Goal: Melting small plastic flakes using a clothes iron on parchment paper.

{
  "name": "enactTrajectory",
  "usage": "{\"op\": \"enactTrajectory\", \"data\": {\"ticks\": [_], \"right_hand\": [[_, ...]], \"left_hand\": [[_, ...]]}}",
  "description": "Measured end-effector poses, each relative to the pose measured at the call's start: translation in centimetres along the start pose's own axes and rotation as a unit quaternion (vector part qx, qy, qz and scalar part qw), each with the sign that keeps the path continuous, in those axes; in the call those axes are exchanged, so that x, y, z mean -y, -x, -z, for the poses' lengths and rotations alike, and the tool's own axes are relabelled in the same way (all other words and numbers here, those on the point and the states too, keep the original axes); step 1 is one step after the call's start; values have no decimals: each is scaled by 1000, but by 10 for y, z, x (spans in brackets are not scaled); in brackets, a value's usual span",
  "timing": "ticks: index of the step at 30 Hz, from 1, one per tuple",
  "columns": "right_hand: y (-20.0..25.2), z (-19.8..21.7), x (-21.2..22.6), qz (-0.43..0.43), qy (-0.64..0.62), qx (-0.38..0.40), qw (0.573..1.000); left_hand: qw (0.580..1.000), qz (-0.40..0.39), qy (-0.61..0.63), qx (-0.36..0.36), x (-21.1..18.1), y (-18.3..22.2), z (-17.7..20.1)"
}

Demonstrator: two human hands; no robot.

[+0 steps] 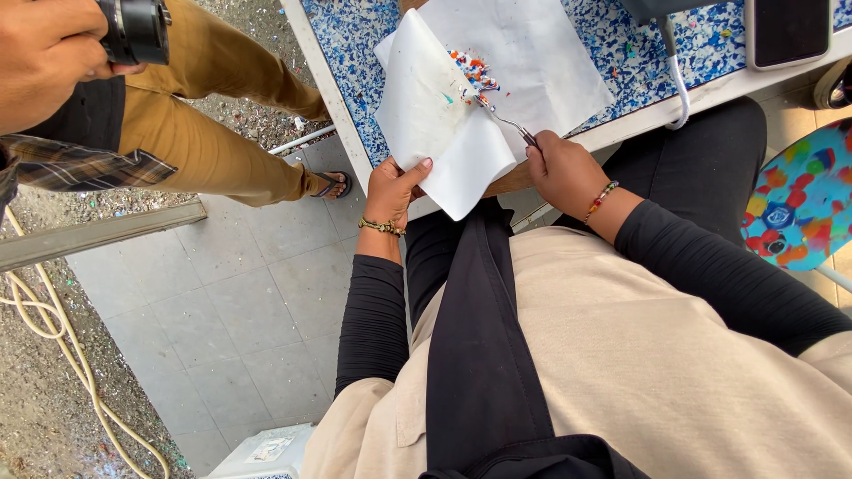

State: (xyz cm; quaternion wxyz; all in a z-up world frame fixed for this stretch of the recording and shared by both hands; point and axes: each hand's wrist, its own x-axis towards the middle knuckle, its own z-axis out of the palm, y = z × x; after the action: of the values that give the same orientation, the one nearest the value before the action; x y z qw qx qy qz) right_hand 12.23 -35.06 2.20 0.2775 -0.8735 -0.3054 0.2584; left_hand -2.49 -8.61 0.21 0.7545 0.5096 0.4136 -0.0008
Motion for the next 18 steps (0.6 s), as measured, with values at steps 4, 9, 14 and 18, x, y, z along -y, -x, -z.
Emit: {"op": "enactTrajectory", "data": {"ticks": [4, 9, 14, 18], "right_hand": [[4, 24, 4, 0, -50, 39, 998], [22, 36, 0, 59, 47, -16, 997], [31, 29, 2, 87, 155, 31, 984], [26, 27, 9, 74, 118, 47, 989]], "left_hand": [[1000, -14, 0, -8, -3, 2, 2], [999, -14, 51, -15, 16, -1, 3], [993, -39, 21, -111, 3, 39, -47], [830, -369, -293, -300, 7, 61, -68]]}}
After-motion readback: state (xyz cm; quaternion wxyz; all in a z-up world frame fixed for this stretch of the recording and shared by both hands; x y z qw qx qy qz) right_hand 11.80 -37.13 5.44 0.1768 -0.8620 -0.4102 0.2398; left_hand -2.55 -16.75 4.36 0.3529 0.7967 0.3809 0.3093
